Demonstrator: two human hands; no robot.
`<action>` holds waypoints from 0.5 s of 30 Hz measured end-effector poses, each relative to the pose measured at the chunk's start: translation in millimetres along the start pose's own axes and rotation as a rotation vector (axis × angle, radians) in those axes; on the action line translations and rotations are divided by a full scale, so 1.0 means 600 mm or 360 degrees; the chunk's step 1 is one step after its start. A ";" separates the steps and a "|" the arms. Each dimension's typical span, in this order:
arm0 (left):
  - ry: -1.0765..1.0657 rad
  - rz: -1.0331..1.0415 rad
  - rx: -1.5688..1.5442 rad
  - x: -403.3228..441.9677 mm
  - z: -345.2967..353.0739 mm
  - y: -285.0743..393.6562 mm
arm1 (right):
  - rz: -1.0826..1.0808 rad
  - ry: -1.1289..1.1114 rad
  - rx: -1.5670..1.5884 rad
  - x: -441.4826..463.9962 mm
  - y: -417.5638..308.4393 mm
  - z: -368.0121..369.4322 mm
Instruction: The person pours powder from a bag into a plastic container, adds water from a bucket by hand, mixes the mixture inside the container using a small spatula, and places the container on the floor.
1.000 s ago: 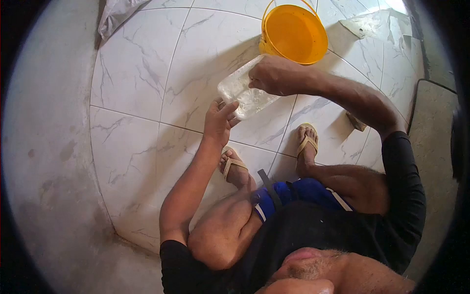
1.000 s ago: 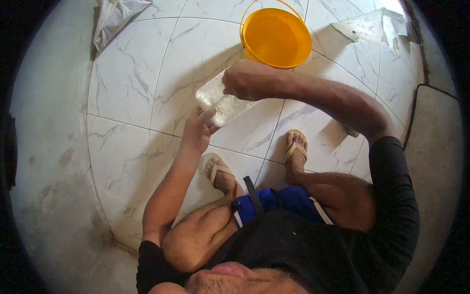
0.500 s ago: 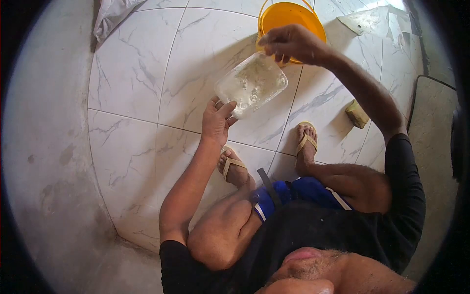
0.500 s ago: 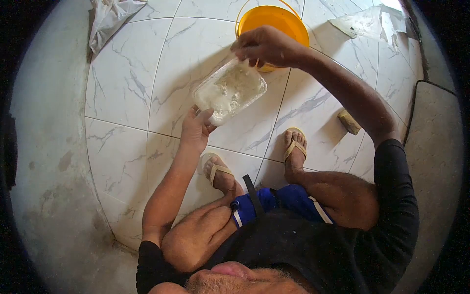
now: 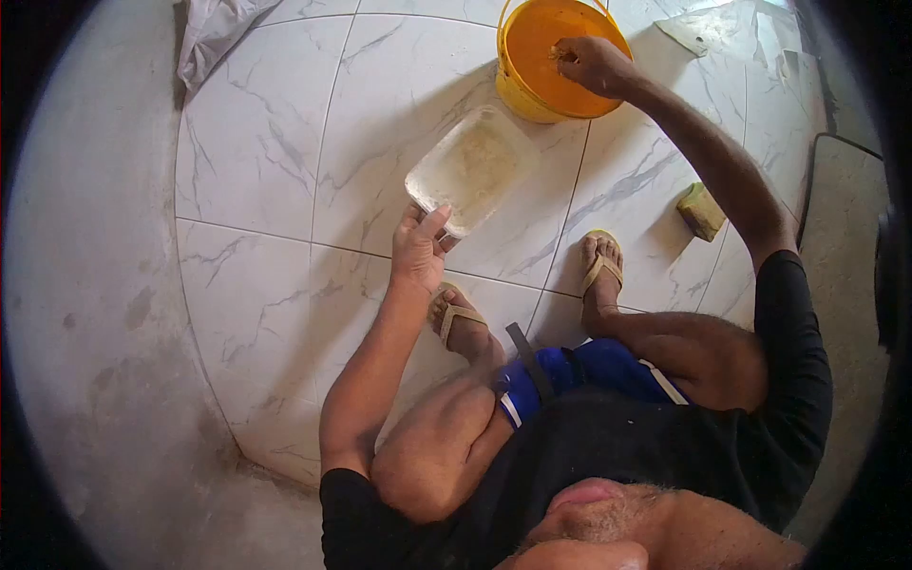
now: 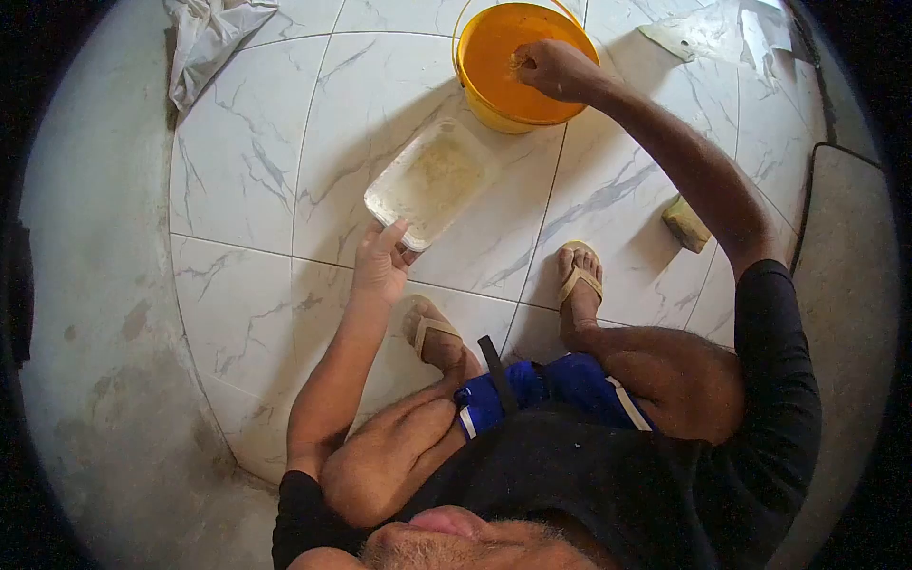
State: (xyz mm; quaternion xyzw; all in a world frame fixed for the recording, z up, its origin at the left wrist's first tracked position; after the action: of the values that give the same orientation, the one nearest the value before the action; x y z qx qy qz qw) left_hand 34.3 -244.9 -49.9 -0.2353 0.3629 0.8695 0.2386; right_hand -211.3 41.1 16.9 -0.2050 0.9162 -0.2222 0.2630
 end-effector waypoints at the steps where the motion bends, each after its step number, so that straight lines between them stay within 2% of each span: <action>1: -0.0023 0.0004 0.0037 0.001 -0.002 0.001 | -0.0030 0.0050 -0.0083 -0.005 -0.005 -0.001; 5: -0.0056 0.0044 0.0056 0.001 -0.013 0.005 | -0.0055 0.0193 -0.0273 -0.021 -0.017 0.003; 15: -0.0012 0.0112 0.0059 0.002 -0.027 0.013 | -0.0021 0.0257 -0.0357 -0.036 -0.036 0.012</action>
State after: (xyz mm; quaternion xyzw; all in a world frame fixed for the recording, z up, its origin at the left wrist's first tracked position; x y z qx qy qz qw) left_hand 32.6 -261.2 -56.7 -0.2147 0.3862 0.8713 0.2136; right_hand -184.9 31.6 31.0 -0.2205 0.9522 -0.1358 0.1623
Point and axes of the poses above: each hand's wrist, its own x-axis towards the middle knuckle, its own z-axis out of the palm, y = z × x, the point moved 7 cm from there along x, towards the middle knuckle, and after that the axes turned 13 degrees about -y, right-handed, at the moved point
